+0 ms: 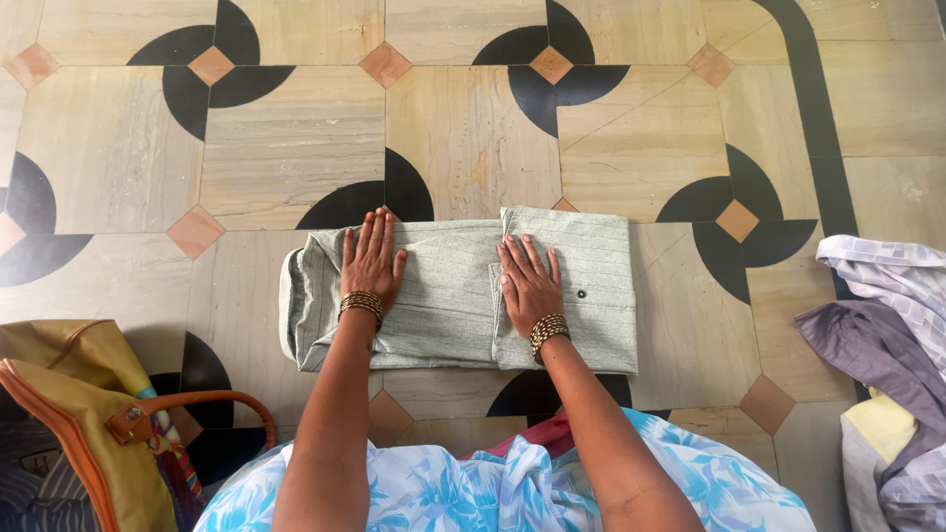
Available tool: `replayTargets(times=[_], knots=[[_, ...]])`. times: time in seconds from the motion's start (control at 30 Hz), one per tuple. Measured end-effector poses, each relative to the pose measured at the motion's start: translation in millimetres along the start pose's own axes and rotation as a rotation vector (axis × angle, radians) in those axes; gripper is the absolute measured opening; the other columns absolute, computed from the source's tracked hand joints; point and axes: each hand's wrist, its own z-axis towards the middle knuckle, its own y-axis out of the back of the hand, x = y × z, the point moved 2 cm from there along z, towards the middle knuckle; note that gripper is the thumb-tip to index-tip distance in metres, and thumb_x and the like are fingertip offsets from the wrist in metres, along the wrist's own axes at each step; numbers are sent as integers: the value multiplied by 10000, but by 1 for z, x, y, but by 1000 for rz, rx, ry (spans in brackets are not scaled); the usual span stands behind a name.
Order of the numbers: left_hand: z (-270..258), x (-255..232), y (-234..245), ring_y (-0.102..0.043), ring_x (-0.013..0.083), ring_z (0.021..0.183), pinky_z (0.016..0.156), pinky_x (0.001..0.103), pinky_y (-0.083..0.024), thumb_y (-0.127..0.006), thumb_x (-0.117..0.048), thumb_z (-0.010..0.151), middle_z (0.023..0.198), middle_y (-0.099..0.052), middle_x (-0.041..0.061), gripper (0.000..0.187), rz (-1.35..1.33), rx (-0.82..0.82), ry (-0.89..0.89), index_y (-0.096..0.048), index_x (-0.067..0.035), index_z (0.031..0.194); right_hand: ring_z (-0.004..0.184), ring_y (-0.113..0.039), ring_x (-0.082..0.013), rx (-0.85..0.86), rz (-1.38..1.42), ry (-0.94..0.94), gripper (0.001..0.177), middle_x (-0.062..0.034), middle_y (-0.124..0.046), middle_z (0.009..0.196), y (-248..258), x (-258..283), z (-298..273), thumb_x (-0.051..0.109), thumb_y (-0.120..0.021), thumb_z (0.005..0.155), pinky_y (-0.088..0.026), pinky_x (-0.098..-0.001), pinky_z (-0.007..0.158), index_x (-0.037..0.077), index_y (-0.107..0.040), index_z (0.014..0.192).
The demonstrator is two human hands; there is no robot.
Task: The person folds a light-colored long-sleeved shirt on a tiled floor. They smooth the fabric, fold the sleeves inward, fold the body in half, then fold it again into a compact rectangle and place it into a nearby bag.
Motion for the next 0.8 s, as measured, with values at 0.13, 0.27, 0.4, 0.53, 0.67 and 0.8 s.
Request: replayTargets(times=[0.13, 0.27, 0.4, 0.53, 0.67, 0.8], knots=[[3, 14, -4, -29, 163, 1554, 1263, 441, 4, -166, -496, 1034, 1701, -65, 2, 685, -23, 4, 38, -88, -149, 1620, 1537, -226, -127, -4, 12, 8, 516, 98, -330, 1644, 0, -1, 0, 347, -319, 1058, -96, -480, 1273, 252, -401, 1557], [5, 15, -9, -36, 161, 1559, 1271, 452, 6, -176, -498, 1044, 1702, -76, 5, 681, 14, -17, 39, -119, -137, 1619, 1531, -232, -126, -5, 20, 5, 510, 98, -338, 1639, 1, -1, 0, 345, -327, 1056, -101, -481, 1271, 253, -411, 1550], [2, 6, 1, -32, 150, 1576, 1281, 463, 10, -242, -445, 1066, 1715, -68, 12, 651, 31, -67, 68, -133, -134, 1627, 1531, -235, -124, -23, 1, 10, 508, 101, -342, 1636, 1, 1, 1, 340, -325, 1052, -105, -482, 1271, 259, -422, 1544], [9, -37, 16, 8, 175, 1557, 1252, 482, 17, -306, -362, 1061, 1711, -11, 44, 649, 103, 14, 83, -95, -117, 1624, 1532, -236, -124, -19, 15, 7, 504, 100, -342, 1640, -2, 0, -1, 340, -318, 1059, -106, -482, 1271, 255, -422, 1544], [-5, -129, 18, 49, 203, 1556, 1238, 465, 19, -305, -339, 1059, 1708, 44, 96, 682, 45, 158, -105, -24, -69, 1618, 1536, -215, -124, 13, 2, -7, 509, 107, -314, 1645, -8, -5, -1, 365, -288, 1069, -93, -488, 1268, 266, -402, 1556], [-45, -195, 12, 14, 190, 1575, 1279, 438, -8, -249, -492, 1044, 1710, 4, 63, 732, -337, 87, -141, -32, -105, 1626, 1509, -176, -118, -1, -98, 43, 585, 108, -253, 1642, -17, -11, 4, 505, -294, 1009, -84, -479, 1238, 289, -377, 1547]])
